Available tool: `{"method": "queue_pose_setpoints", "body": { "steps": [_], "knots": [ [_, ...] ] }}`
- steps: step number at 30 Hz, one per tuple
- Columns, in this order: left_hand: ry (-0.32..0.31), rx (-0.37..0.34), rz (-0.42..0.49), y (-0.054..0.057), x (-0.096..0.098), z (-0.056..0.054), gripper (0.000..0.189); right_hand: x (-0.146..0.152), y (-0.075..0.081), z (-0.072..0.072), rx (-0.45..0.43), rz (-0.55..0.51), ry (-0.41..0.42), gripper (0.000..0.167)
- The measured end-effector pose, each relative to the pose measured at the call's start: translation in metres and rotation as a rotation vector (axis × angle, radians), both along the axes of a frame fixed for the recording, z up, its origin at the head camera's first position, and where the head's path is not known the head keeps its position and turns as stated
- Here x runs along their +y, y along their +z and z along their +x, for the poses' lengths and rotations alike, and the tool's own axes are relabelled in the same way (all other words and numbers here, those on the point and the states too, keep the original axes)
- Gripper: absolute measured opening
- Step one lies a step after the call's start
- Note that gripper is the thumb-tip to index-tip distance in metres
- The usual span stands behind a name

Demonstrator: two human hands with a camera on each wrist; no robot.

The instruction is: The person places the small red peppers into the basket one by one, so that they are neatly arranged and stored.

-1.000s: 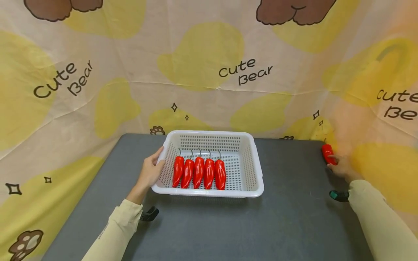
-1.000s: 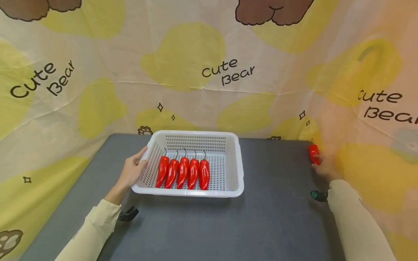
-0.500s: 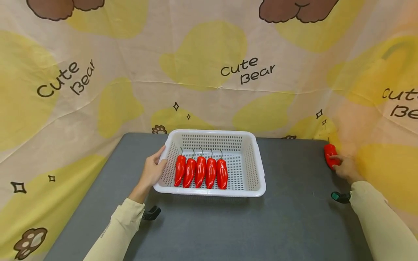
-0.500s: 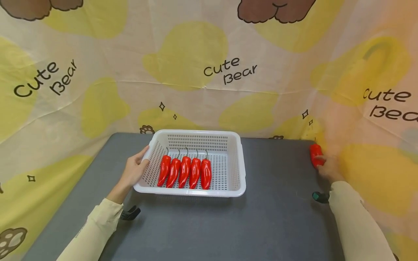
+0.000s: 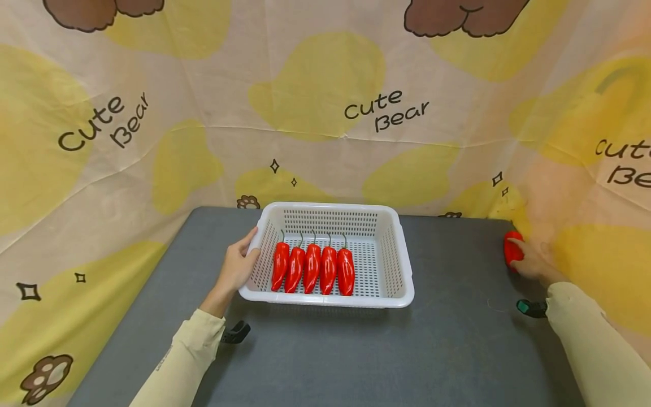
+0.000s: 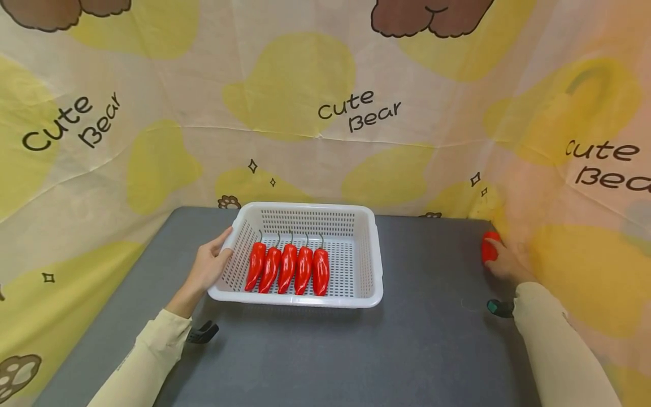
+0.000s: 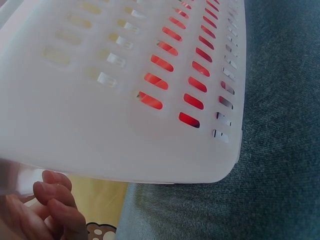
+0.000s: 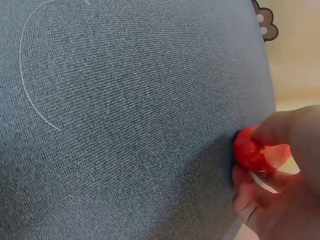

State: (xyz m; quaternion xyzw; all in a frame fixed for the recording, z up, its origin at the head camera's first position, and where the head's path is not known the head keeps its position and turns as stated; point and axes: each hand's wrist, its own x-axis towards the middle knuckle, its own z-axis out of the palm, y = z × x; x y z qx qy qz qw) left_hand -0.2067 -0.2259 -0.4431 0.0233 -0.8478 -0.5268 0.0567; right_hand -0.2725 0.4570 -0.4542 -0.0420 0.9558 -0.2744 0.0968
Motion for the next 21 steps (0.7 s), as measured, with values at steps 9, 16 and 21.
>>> {"method": "queue_pose_setpoints", "body": {
  "steps": [9,16,21],
  "knots": [
    [-0.011,-0.002,0.019,-0.0003,0.0003,-0.0001,0.059,0.0025,0.0004,0.0017,0.031,0.056,0.004,0.068],
    [-0.013,-0.008,0.019,0.0009,0.0001,0.0002,0.059,-0.0012,0.0035,0.0034,0.079,0.055,0.012,0.068],
    [-0.014,-0.010,0.017,0.0008,0.0000,-0.0002,0.059,-0.0072,0.0079,0.0022,0.046,0.019,0.006,0.071]
  ]
}}
